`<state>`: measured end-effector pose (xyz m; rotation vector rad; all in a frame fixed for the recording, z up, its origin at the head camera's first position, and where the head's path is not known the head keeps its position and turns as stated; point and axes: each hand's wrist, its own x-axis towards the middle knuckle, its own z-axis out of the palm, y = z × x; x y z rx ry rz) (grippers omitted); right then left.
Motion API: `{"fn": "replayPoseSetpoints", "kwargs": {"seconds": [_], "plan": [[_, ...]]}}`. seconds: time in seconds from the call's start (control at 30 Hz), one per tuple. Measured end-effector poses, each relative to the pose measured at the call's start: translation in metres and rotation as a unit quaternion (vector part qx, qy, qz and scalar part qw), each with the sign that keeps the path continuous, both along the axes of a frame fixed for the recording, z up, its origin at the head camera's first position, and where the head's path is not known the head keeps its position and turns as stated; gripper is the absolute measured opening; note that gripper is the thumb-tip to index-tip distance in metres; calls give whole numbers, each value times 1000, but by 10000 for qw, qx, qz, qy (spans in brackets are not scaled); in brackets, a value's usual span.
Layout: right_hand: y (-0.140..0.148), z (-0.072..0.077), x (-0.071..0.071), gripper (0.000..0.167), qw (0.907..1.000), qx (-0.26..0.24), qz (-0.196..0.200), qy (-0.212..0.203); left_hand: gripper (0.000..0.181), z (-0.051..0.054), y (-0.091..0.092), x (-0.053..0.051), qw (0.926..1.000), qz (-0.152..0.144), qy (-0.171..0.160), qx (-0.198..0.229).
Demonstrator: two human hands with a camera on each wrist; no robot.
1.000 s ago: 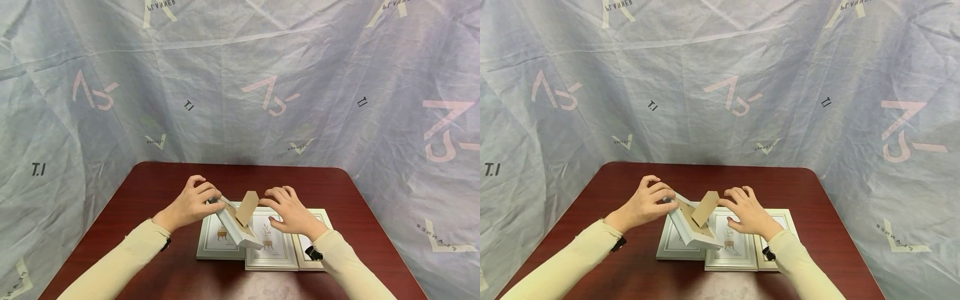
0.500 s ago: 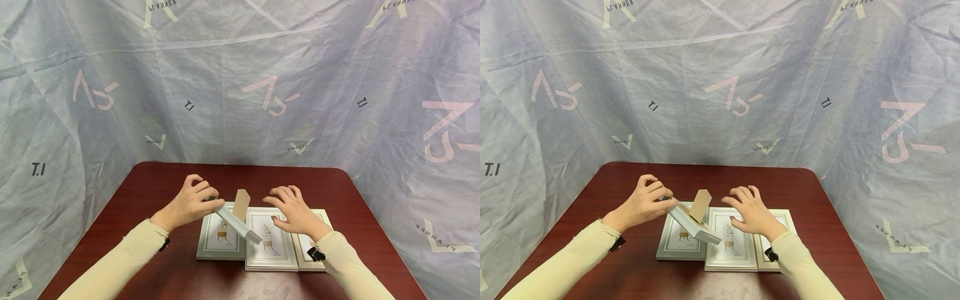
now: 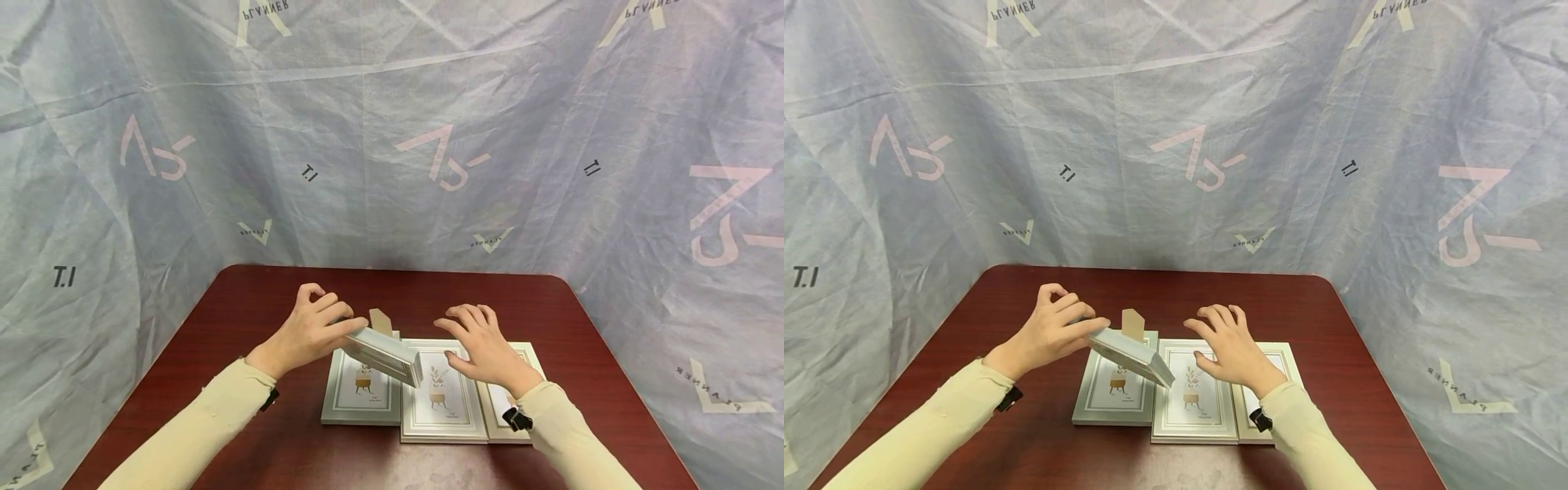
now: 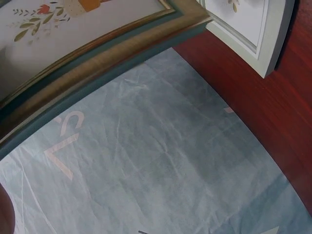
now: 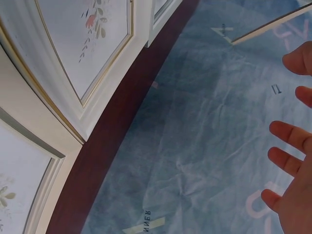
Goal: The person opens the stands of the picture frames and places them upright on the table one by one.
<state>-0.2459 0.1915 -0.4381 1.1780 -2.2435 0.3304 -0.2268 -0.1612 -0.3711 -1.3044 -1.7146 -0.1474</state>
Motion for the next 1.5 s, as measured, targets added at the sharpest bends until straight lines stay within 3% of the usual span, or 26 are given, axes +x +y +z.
{"fn": "replayPoseSetpoints", "kwargs": {"seconds": [0.17,0.33,0.67,1.03,1.5], "plan": [[0,-2,1,49,9998,-121,-107,124,15,1,2,0,9998,55,105,151],[0,-4,2,49,9994,-175,-265,138,27,2,5,-1,9992,37,205,350],[-2,-8,7,49,9976,-72,-676,100,29,0,7,-4,9976,78,333,610],[-7,-13,13,48,9974,-28,-722,-19,36,-2,3,-5,9974,361,160,601],[-28,-12,30,48,9988,-318,-354,-89,38,-3,5,-7,9955,566,-9,762]]}}
